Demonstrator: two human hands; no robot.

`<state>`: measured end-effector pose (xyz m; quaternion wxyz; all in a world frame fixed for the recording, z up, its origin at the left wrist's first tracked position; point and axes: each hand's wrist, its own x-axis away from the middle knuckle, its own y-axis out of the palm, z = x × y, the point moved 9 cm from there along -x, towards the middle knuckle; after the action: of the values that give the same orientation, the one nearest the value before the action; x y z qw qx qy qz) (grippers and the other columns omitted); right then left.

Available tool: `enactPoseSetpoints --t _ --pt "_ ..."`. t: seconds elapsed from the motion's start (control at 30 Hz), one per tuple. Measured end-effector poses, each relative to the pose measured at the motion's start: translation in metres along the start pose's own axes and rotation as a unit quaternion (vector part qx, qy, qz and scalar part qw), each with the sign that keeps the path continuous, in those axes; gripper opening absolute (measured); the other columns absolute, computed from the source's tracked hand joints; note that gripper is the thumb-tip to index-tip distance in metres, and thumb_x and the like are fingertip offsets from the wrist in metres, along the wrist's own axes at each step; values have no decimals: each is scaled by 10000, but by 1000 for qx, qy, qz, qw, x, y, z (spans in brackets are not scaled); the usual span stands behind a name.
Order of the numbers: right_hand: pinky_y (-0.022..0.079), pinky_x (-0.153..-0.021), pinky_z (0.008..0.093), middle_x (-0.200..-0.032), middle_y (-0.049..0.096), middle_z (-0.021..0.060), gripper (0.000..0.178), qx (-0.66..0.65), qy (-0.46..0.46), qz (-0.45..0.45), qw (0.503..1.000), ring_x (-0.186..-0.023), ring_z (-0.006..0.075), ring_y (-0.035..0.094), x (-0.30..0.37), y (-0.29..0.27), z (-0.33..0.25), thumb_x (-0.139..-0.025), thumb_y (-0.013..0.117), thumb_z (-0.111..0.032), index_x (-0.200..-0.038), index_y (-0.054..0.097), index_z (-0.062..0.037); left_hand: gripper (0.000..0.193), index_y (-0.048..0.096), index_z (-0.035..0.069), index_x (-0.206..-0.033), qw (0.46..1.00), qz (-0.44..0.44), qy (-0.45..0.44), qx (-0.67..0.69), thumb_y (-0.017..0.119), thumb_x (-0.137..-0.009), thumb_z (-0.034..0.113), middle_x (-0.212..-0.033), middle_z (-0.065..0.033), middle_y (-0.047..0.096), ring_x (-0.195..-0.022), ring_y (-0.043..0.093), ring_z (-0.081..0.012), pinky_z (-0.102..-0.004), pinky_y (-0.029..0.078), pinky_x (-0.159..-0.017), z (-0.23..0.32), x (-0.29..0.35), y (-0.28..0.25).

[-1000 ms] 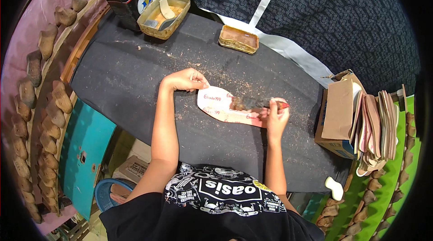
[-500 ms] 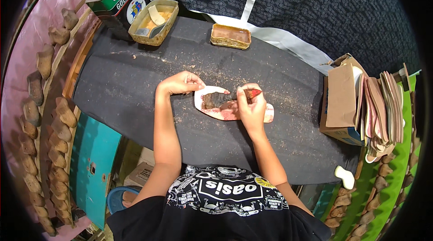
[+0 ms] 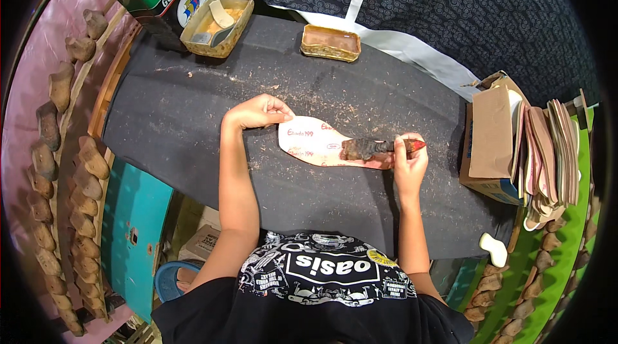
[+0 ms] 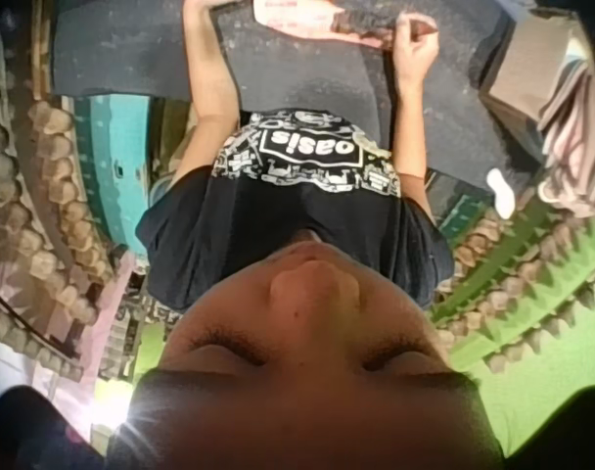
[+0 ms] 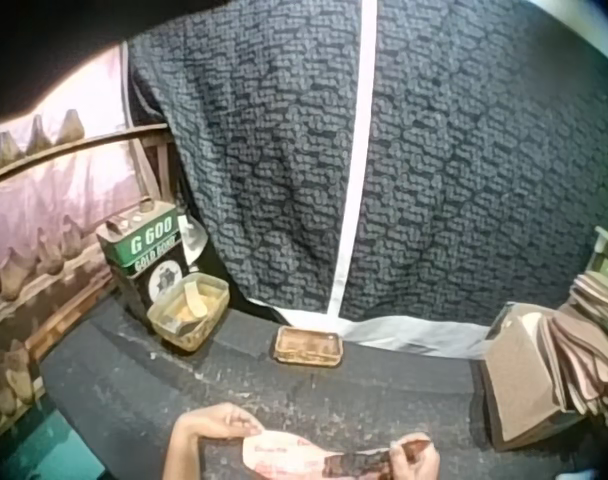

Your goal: Apply glue to shoe sole components using a brush in a workshop setting.

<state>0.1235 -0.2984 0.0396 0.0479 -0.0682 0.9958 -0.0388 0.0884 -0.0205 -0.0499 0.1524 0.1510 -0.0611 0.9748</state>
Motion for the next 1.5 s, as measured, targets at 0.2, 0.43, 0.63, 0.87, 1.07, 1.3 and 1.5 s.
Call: enactPoseSetpoints --t 0.2,0.43,0.63,0.87,1.07,1.3,1.5 --pt "390 -528 191 -645 496 -11 63 60 -82 6 995 -583 41 458 0 13 -17 -774 539 -52 -763 487 -19 214 578 -11 -924 1000 -1 -11 0 560 -771 138 -751 6 586 -594 454 -20 -158 351 -507 2 1 3" --pt "362 -462 177 -595 500 -16 92 25 -81 -56 995 -511 30 448 4 65 -18 -776 545 -72 -771 472 -17 221 589 7 -909 1000 2 -7 10 574 -771 179 -720 30 579 -532 417 -1 -154 309 -444 5 2 4" --pt "388 -468 175 -648 500 -5 74 -21 -31 -2 999 -529 32 466 -1 21 10 -791 530 -69 -803 470 -28 208 590 5 -906 1000 8 0 2 568 -767 158 -704 31 575 -521 406 -2 -156 304 -443 0 -2 2" --pt "344 -370 154 -576 475 -10 59 21 -33 63 997 -429 38 453 -6 -48 4 -806 503 -83 -794 455 -52 196 590 1 -902 1000 6 -12 4 557 -763 134 -688 36 566 -511 395 -1 -155 299 -440 6 2 3" --pt "362 -419 163 -596 469 -15 69 19 -50 67 996 -479 35 445 -4 -40 -7 -803 510 -79 -786 456 -40 191 580 -11 -913 1000 -5 -24 0 547 -767 108 -730 12 580 -569 456 -16 -152 351 -489 7 4 4" --pt "369 -504 189 -612 468 -23 87 -26 -62 13 998 -566 34 432 -10 17 -8 -790 535 -86 -776 471 -30 178 568 -34 -908 999 -16 -7 36 530 -775 78 -796 -31 598 -700 532 -51 -166 416 -616 8 2 10" --pt "364 -433 157 -636 466 -28 67 7 -72 47 996 -495 28 447 -18 -5 13 -803 514 -83 -790 456 -53 179 572 -24 -908 999 -4 -36 8 542 -774 91 -756 -5 588 -614 493 -21 -150 378 -529 2 1 4"
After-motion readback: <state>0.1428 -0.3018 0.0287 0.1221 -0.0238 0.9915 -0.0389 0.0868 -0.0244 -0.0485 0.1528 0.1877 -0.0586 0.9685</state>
